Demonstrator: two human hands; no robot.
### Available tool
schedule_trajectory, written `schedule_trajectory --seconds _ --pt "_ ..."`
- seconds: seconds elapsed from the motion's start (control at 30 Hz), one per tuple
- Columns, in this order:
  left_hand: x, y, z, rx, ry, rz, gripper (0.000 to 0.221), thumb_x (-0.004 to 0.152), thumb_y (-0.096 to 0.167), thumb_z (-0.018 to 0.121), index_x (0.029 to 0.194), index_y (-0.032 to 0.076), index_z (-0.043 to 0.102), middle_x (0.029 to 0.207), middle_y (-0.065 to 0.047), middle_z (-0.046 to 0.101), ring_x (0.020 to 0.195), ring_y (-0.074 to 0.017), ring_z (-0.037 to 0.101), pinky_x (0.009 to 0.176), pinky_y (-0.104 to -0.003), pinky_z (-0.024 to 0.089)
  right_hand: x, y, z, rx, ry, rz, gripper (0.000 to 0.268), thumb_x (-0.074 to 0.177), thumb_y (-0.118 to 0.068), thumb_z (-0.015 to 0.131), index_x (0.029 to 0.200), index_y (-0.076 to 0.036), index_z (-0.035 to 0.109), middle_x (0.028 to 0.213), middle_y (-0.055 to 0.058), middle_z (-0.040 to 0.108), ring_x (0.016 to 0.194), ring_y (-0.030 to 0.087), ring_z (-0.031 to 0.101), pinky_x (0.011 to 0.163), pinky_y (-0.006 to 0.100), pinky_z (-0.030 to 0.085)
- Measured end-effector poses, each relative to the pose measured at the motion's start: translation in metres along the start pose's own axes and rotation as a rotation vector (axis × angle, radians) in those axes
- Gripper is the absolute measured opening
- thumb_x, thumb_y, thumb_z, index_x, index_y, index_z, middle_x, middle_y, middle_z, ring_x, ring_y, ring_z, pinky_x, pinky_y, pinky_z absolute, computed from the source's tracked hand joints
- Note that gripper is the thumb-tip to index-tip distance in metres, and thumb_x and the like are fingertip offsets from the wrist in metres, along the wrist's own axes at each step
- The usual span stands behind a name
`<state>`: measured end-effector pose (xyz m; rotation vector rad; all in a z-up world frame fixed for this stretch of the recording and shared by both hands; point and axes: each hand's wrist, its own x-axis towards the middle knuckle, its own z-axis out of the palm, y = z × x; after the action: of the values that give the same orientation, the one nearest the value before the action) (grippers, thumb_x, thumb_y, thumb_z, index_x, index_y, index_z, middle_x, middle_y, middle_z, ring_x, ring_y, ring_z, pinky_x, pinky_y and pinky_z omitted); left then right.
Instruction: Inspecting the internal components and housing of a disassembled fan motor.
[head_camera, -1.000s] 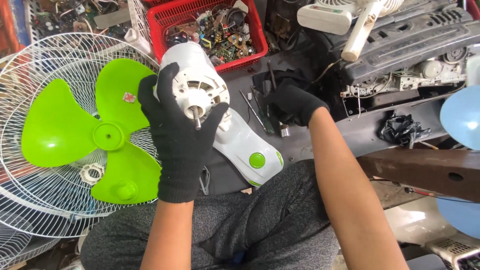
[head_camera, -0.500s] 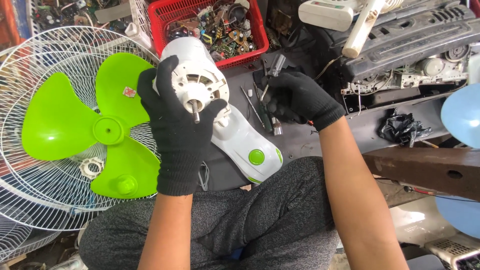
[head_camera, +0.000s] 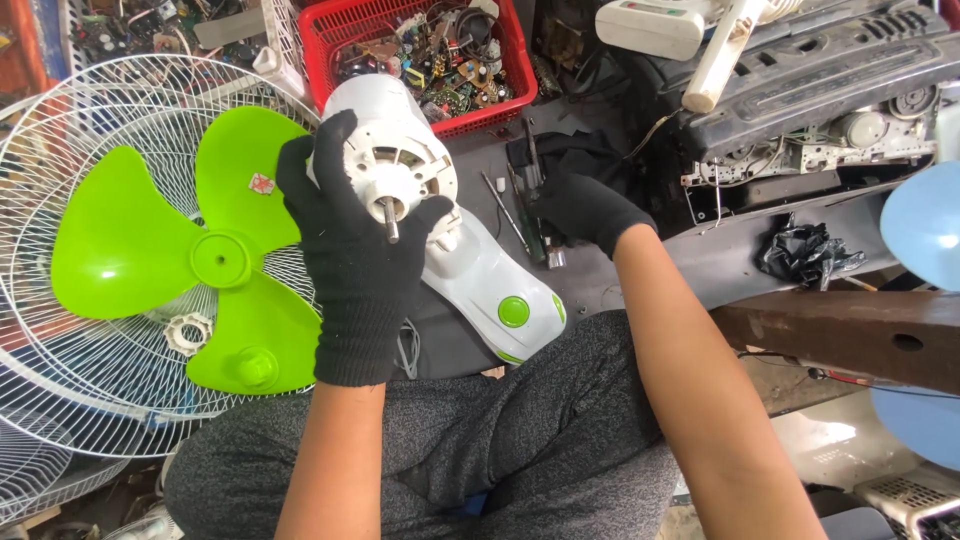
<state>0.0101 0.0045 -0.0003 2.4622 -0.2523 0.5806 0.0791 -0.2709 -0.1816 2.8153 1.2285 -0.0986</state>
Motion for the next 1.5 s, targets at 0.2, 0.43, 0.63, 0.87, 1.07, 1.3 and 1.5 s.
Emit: schedule_trajectory --seconds 0.2,0.43,0.63,0.87,1.07,1.3,1.5 --pt "-0.002 0.005 -0.004 -0.027 -0.02 0.008 0.104 0.071 0.016 0.099 0.148 0.02 0.029 0.144 -0.02 0.034 0.131 -0.0458 0.049 0.101 -0.054 0.058 0.013 -0.023 -0.04 0.874 -0.392 0.837 0.036 0.091 -0.029 0.051 0.093 0.001 0.073 0.081 0.016 0.075 0.066 0.03 0.071 0.062 0.041 0.058" --pt "-0.001 0.003 -0.007 -0.037 -0.023 0.034 0.1 0.078 0.022 0.096 0.15 0.018 0.026 0.143 -0.022 0.033 0.131 -0.046 0.049 0.099 -0.052 0.06 0.01 -0.022 -0.044 0.67 -0.268 0.912 0.034 0.084 -0.031 0.065 0.085 0.001 0.076 0.081 0.017 0.074 0.074 0.036 0.07 0.074 0.044 0.057" --pt "-0.001 0.006 -0.007 -0.032 -0.033 -0.006 0.102 0.075 0.02 0.097 0.15 0.018 0.029 0.145 -0.022 0.032 0.132 -0.0459 0.047 0.101 -0.052 0.057 0.006 -0.022 -0.048 0.651 -0.29 0.969 0.032 0.089 -0.032 0.065 0.086 -0.003 0.077 0.08 0.014 0.075 0.073 0.033 0.071 0.072 0.042 0.057" --pt "-0.004 0.004 -0.005 -0.053 -0.019 -0.033 0.104 0.072 0.018 0.097 0.152 0.018 0.03 0.149 -0.024 0.032 0.134 -0.049 0.046 0.108 -0.055 0.05 0.019 -0.026 0.022 0.372 -0.114 0.742 0.036 0.099 -0.027 0.048 0.102 -0.001 0.072 0.097 0.026 0.071 0.08 0.046 0.067 0.071 0.051 0.055" --pt "-0.002 0.003 -0.004 -0.05 -0.045 -0.053 0.107 0.07 0.019 0.099 0.15 0.022 0.028 0.147 -0.023 0.033 0.137 -0.0476 0.045 0.111 -0.054 0.049 0.034 -0.044 -0.002 0.279 -0.25 0.887 0.022 0.092 -0.03 0.063 0.106 -0.018 0.073 0.097 0.014 0.074 0.085 0.038 0.071 0.072 0.049 0.058" --pt "-0.002 0.001 -0.001 0.004 -0.018 -0.031 0.106 0.071 0.024 0.099 0.151 0.02 0.03 0.147 -0.025 0.033 0.133 -0.0477 0.047 0.105 -0.055 0.056 0.046 -0.045 0.008 0.026 -0.427 0.759 0.025 0.095 -0.018 0.055 0.104 -0.013 0.078 0.098 0.008 0.078 0.085 0.033 0.073 0.062 0.044 0.053" --pt "-0.005 0.0 0.002 -0.016 -0.001 -0.03 0.108 0.07 0.025 0.1 0.152 0.019 0.029 0.15 -0.026 0.032 0.134 -0.0479 0.047 0.107 -0.054 0.051 0.038 -0.053 -0.034 0.034 -0.157 0.919 0.022 0.089 -0.02 0.059 0.084 -0.013 0.079 0.079 0.011 0.076 0.066 0.033 0.07 0.051 0.042 0.046"
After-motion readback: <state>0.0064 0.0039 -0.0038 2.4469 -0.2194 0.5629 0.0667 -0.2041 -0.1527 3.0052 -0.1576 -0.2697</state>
